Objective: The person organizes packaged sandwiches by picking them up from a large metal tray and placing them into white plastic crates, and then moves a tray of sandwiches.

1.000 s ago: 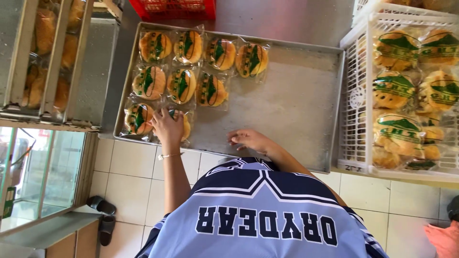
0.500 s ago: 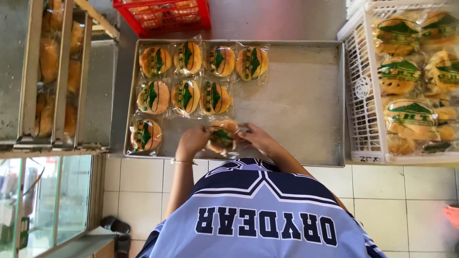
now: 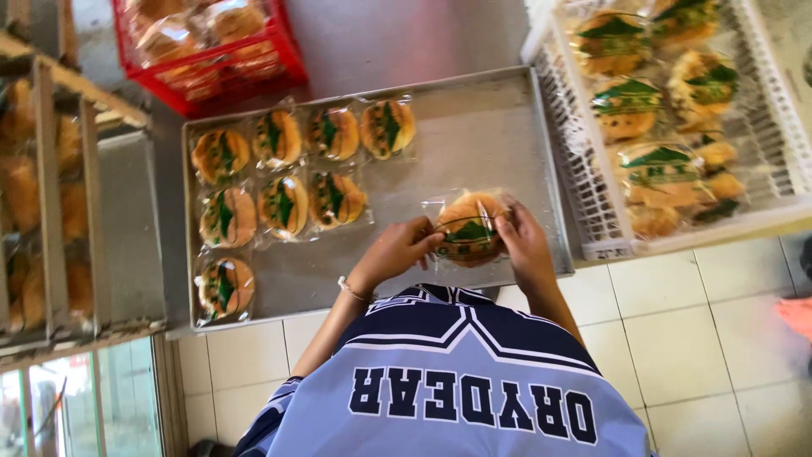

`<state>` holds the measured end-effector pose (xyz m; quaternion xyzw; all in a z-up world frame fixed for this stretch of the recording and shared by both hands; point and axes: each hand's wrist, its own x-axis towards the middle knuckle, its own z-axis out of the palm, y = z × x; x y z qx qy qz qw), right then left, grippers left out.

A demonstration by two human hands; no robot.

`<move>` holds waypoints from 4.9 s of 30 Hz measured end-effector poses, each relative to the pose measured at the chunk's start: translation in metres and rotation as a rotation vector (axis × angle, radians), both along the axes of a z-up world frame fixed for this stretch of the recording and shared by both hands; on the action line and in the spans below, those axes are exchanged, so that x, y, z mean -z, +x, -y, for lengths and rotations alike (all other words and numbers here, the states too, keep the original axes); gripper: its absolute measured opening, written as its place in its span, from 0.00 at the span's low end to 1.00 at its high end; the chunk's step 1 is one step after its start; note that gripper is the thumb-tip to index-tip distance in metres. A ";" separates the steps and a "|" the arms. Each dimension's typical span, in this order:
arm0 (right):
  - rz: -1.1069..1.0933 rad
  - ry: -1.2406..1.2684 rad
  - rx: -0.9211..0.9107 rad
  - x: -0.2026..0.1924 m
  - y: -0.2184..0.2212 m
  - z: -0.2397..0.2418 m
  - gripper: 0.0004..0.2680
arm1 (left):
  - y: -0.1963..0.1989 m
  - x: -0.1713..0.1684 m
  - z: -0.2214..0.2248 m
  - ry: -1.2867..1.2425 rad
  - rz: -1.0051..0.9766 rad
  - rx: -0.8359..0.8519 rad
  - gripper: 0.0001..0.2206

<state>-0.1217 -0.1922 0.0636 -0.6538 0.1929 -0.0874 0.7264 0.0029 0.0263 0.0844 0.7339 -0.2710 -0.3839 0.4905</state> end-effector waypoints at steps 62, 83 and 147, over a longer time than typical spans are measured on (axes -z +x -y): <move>0.336 -1.343 0.538 -0.029 -0.033 0.337 0.07 | -0.034 0.020 0.135 -0.228 0.308 -0.393 0.15; 0.142 -0.504 -0.399 -0.027 0.027 0.054 0.13 | 0.016 0.062 -0.095 0.259 0.482 -0.807 0.18; 0.367 0.133 0.358 -0.036 -0.134 0.424 0.24 | -0.082 -0.010 0.297 -0.320 0.067 -0.496 0.33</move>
